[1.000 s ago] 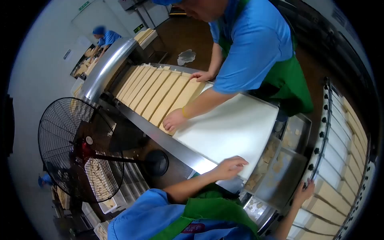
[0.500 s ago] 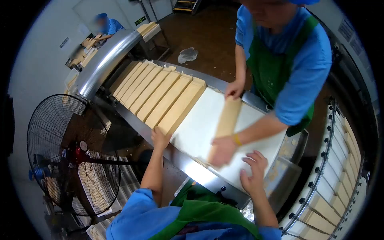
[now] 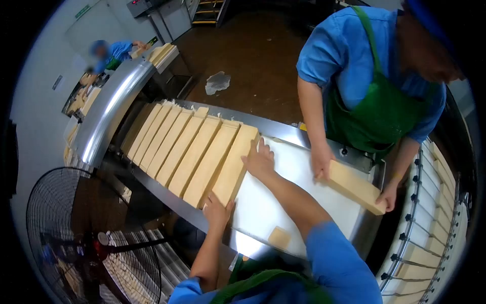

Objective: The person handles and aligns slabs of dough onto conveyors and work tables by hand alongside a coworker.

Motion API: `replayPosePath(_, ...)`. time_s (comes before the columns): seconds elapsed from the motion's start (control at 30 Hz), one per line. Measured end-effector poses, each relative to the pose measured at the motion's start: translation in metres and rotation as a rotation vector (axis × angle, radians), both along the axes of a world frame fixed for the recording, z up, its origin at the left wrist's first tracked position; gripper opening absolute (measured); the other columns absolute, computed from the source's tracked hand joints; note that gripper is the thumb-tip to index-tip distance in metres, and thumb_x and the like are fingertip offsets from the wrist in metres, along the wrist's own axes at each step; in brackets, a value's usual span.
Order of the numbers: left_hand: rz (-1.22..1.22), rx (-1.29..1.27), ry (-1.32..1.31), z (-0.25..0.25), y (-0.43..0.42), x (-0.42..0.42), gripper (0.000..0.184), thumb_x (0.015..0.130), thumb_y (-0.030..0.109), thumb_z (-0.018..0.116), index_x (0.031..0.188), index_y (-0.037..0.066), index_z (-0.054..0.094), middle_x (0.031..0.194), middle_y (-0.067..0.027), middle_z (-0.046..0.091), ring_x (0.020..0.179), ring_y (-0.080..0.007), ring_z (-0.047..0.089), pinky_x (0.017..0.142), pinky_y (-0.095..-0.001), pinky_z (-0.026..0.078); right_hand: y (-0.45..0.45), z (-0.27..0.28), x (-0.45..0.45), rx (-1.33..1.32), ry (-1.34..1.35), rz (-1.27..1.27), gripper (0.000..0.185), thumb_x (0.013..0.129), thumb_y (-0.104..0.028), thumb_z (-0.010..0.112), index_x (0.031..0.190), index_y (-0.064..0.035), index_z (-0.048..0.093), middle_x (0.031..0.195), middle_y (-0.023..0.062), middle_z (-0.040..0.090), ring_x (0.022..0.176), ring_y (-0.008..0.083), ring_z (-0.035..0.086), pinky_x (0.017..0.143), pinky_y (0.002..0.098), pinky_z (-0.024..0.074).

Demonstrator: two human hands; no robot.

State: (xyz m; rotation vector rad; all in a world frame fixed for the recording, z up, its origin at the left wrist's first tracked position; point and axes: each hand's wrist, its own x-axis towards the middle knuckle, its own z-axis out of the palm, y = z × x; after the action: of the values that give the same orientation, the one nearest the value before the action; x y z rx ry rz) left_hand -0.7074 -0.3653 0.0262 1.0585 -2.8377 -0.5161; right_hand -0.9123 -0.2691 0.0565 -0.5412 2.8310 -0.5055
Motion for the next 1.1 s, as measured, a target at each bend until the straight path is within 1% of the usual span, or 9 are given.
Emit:
replayPosePath(0.13,-0.02,-0.011,-0.052,0.002,0.001,-0.001,0.091,0.074,0.052,0.069,0.135,-0.005,0.032,0.117,-0.0229,0.047,0.09,-0.0395,0.06,0.078,-0.0509,0.047,-0.045,-0.007,-0.041,-0.071,-0.014,-0.081,0.078,0.085,-0.055,0.052,0.148,-0.0184,0.025,0.152,0.0203,0.017,0.133,0.0372,0.027,0.106,0.0494,0.0273)
replayPosePath(0.23,-0.015,0.095,-0.077,0.008,0.002,-0.004,0.092,0.075,0.052,0.068,0.135,-0.007,0.03,0.118,-0.0244,0.046,0.094,-0.0411,0.059,0.078,-0.0479,0.05,-0.058,0.011,-0.05,0.016,-0.046,-0.154,0.071,0.086,-0.056,0.05,0.144,-0.0197,0.031,0.153,0.0156,0.017,0.131,0.0338,0.032,0.104,0.0418,0.0319)
replayPosePath(0.37,-0.087,0.101,-0.033,-0.006,0.002,0.002,0.096,0.078,0.049,0.067,0.137,-0.012,0.023,0.125,-0.0342,0.04,0.101,-0.0468,0.055,0.083,-0.0474,0.05,-0.039,0.027,-0.047,0.061,-0.194,-0.199,0.075,0.08,-0.051,0.059,0.141,-0.0166,0.033,0.144,0.0125,0.028,0.127,0.0332,0.036,0.101,0.0408,0.0375)
replayPosePath(0.4,-0.079,0.172,-0.115,0.015,0.005,-0.003,0.095,0.079,0.044,0.069,0.138,-0.014,0.02,0.129,-0.0394,0.035,0.106,-0.0499,0.051,0.088,-0.0471,0.048,-0.028,0.035,-0.043,0.049,-0.237,-0.23,0.078,0.079,-0.051,0.059,0.142,-0.0151,0.03,0.143,0.0152,0.028,0.127,0.0354,0.036,0.1,0.0439,0.0374)
replayPosePath(0.47,-0.165,0.26,-0.1,0.015,0.009,-0.001,0.096,0.077,0.032,0.073,0.14,-0.012,0.016,0.134,-0.0419,0.026,0.114,-0.0521,0.044,0.095,-0.0462,0.044,0.005,0.042,-0.036,0.043,-0.283,-0.347,0.084,0.077,-0.05,0.062,0.143,-0.0122,0.026,0.14,0.0181,0.028,0.125,0.0382,0.036,0.1,0.0467,0.0368)
replayPosePath(0.63,-0.489,0.424,-0.033,0.026,0.079,0.011,0.089,0.069,0.026,0.078,0.132,-0.008,0.023,0.12,-0.0317,0.035,0.104,-0.0494,0.045,0.089,-0.0495,0.044,0.149,0.071,0.003,0.037,-0.381,-0.642,0.09,0.073,-0.047,0.065,0.141,-0.0048,0.024,0.139,0.0191,0.028,0.129,0.04,0.031,0.099,0.0486,0.0337)
replayPosePath(0.77,-0.696,0.552,-0.014,0.039,0.155,0.016,0.084,0.069,0.025,0.078,0.128,-0.005,0.027,0.119,-0.0305,0.036,0.106,-0.0466,0.041,0.089,-0.0494,0.043,0.261,0.037,0.053,0.157,-0.096,-0.783,0.09,0.072,-0.052,0.064,0.138,-0.0009,0.028,0.149,0.0193,0.015,0.131,0.0421,0.028,0.095,0.0581,0.0333)
replayPosePath(0.9,-0.86,0.423,0.057,0.041,0.221,0.006,0.077,0.069,0.018,0.075,0.127,-0.004,0.031,0.118,-0.0308,0.037,0.112,-0.0443,0.035,0.092,-0.0478,0.041,0.353,0.064,0.115,-0.335,-0.069,-1.274,0.092,0.068,-0.038,0.073,0.138,-0.0026,0.025,0.148,0.0291,0.009,0.122,0.0473,0.041,0.095,0.0521,0.042)
replayPosePath(1.1,-0.923,0.58,0.322,0.084,0.34,-0.016,0.07,0.071,0.01,0.072,0.132,0.004,0.038,0.135,-0.0323,0.024,0.126,-0.0511,0.02,0.1,-0.047,0.033,0.501,0.084,0.176,-0.505,0.271,-1.459,0.09,0.07,-0.04,0.071,0.137,-0.0049,0.022,0.138,0.028,0.025,0.113,0.0489,0.048,0.092,0.0504,0.0459)
